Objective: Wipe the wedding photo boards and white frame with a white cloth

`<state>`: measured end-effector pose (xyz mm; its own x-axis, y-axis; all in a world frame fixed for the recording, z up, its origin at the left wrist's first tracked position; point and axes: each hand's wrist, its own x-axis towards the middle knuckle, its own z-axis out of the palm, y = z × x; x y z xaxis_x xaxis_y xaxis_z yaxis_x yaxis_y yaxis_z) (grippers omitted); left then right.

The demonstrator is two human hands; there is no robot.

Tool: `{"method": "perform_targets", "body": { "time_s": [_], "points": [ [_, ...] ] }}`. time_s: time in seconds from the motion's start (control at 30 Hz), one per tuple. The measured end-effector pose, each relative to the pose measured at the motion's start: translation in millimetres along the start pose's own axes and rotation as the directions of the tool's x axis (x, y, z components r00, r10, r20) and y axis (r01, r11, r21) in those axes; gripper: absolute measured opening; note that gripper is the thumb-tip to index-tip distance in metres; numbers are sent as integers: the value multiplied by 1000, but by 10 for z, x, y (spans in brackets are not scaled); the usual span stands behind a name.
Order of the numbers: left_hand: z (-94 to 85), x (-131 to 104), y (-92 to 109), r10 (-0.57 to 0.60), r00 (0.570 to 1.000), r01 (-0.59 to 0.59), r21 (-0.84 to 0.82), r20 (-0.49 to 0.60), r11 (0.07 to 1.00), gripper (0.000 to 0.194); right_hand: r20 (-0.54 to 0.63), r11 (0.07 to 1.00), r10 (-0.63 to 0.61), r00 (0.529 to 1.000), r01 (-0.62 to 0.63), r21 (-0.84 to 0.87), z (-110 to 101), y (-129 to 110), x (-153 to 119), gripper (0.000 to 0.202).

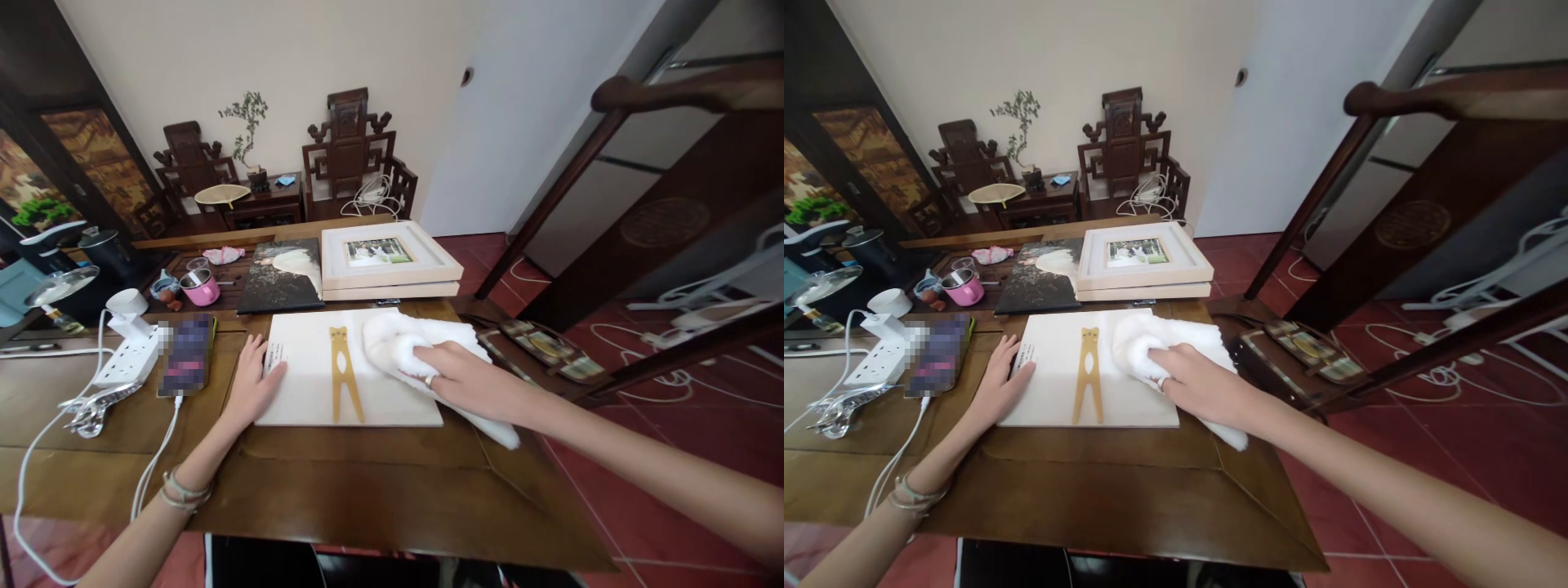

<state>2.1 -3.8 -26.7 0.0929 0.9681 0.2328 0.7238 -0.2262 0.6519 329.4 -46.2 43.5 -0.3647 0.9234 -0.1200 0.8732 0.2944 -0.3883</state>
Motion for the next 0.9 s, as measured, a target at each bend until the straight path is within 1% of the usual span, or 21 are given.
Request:
{"method": "perform_targets", "body": {
  "time_s": [0.03, 0.1, 0.17, 0.2, 0.27, 0.3, 0.33, 0.37, 0.43, 0.5, 0.53, 0.57, 0.63, 0.7, 0.73, 0.77, 0.8, 0.83, 0.87, 0.9],
  "points": [
    [-14, 22, -10, -33, 999, 34, -55, 9, 998, 49, -1, 1000, 3, 1000, -3, 8, 11, -11, 5, 18],
    [-65, 47, 22, -139, 990, 141, -172, 28, 975, 45, -4, 1000, 14, 1000, -14, 28, 21, -35, -11, 19],
    [-152, 27, 139, -246, 966, 258, -319, 80, 912, 45, -9, 999, 18, 1000, -17, 46, 24, -56, -43, 19],
    [-207, -4, 227, -276, 952, 307, -416, 133, 856, 47, -15, 999, 13, 1000, -13, 51, 24, -68, -54, 20],
    [-330, -109, 443, -245, 930, 366, -621, 274, 694, 54, -48, 999, 3, 999, -1, 46, 21, -105, -42, 20],
    [-389, -175, 562, -214, 923, 381, -683, 319, 623, 56, -73, 999, 1, 997, 2, 43, 15, -137, -9, 20],
    [-441, -246, 680, -189, 924, 378, -721, 332, 581, 56, -96, 999, -8, 995, 12, 46, 6, -183, 43, 21],
    [-484, -317, 793, -176, 930, 364, -747, 323, 557, 55, -114, 998, -24, 993, 31, 55, -6, -244, 113, 22],
    [-535, -447, 992, -162, 935, 351, -766, 314, 538, 52, -130, 992, -74, 989, 86, 89, -38, -415, 279, 27],
    [-546, -549, 1137, -162, 944, 328, -786, 287, 524, 51, -120, 973, -202, 972, 214, 92, -67, -641, 412, 35],
    [-545, -589, 1187, -168, 947, 320, -801, 272, 507, 51, -116, 951, -292, 950, 301, 74, -75, -764, 438, 40],
    [-545, -621, 1223, -180, 949, 315, -811, 260, 493, 51, -109, 916, -392, 913, 399, 48, -78, -883, 429, 44],
    [-558, -670, 1256, -214, 946, 318, -822, 243, 472, 50, -86, 811, -582, 809, 585, 7, -66, -1088, 302, 49],
    [-597, -705, 1252, -256, 939, 326, -836, 230, 442, 48, -80, 716, -696, 713, 699, 2, -35, -1214, 82, 45],
    [-624, -717, 1243, -282, 933, 330, -845, 224, 421, 46, -75, 679, -732, 678, 734, 2, -16, -1239, -36, 42],
    [-653, -724, 1233, -312, 924, 340, -852, 222, 399, 44, -68, 656, -753, 654, 755, 1, 6, -1240, -144, 39],
    [-681, -728, 1226, -338, 915, 347, -857, 221, 380, 42, -61, 645, -763, 644, 764, 2, 28, -1217, -233, 37],
    [-707, -727, 1224, -353, 910, 349, -862, 217, 368, 41, -53, 644, -764, 643, 765, 5, 51, -1175, -300, 37],
    [-729, -723, 1230, -356, 909, 349, -863, 216, 366, 40, -48, 656, -754, 656, 755, 11, 75, -1120, -345, 37],
    [-748, -717, 1244, -348, 913, 343, -863, 214, 372, 40, -51, 679, -732, 679, 734, 14, 97, -1057, -370, 38]
  ]
}}
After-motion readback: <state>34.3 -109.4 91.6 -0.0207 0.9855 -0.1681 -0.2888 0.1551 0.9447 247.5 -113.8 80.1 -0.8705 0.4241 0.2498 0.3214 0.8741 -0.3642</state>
